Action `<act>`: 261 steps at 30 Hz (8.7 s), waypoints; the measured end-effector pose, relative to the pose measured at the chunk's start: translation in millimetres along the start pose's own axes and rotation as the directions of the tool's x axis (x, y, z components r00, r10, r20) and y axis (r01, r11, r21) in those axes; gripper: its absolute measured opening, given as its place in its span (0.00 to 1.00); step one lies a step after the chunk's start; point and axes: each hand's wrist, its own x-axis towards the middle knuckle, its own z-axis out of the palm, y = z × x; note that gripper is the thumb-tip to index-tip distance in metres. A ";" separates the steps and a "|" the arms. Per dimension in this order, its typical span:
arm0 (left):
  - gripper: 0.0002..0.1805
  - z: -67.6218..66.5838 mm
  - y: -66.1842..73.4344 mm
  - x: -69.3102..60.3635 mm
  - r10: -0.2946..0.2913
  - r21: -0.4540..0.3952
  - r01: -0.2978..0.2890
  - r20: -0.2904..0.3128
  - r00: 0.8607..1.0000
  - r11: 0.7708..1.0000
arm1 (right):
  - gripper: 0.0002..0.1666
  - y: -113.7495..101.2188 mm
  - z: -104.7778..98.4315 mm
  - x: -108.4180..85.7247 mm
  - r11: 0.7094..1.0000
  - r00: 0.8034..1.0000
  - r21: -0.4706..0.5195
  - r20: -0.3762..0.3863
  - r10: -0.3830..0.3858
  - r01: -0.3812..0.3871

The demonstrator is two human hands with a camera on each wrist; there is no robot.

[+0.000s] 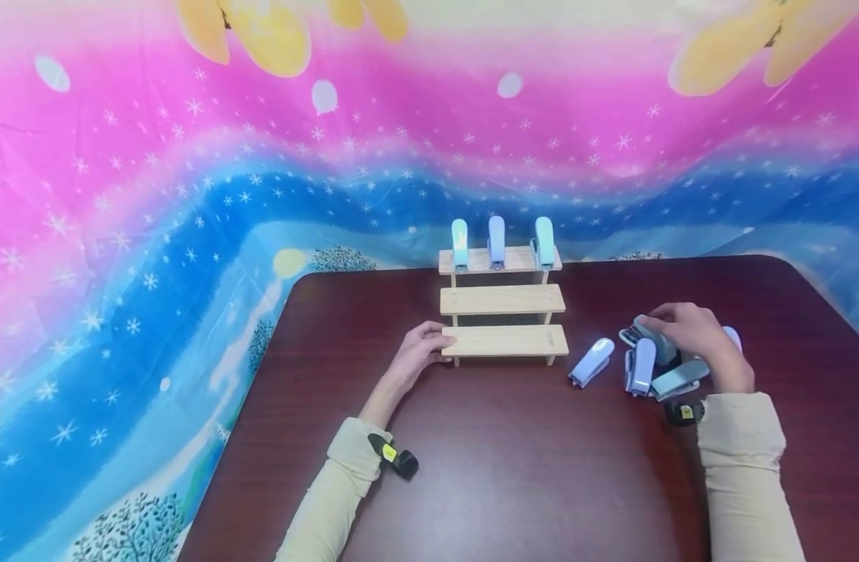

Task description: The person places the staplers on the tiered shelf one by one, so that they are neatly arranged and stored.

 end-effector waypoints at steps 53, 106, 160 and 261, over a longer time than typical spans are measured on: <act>0.15 0.9 2.1 -2.8 0.006 -0.009 -0.006 -0.007 1.000 1.000 | 0.30 -70.9 3.8 -8.2 0.986 0.874 0.120 -0.484 -0.047 0.120; 0.15 1.6 1.1 -2.0 0.003 -0.005 -0.003 -0.007 1.000 1.000 | 0.32 -91.2 18.9 -4.2 0.968 0.845 0.166 -0.529 -0.074 0.188; 0.14 1.8 1.2 -0.4 0.012 -0.003 -0.012 0.000 1.000 1.000 | 0.25 -132.9 50.2 29.4 0.941 0.871 0.302 -0.491 0.015 0.154; 0.17 5.1 -1.5 -3.9 0.044 0.060 -0.042 -0.026 0.999 0.997 | 0.31 -14.1 -6.6 -13.7 0.986 0.993 0.140 0.057 -0.103 0.094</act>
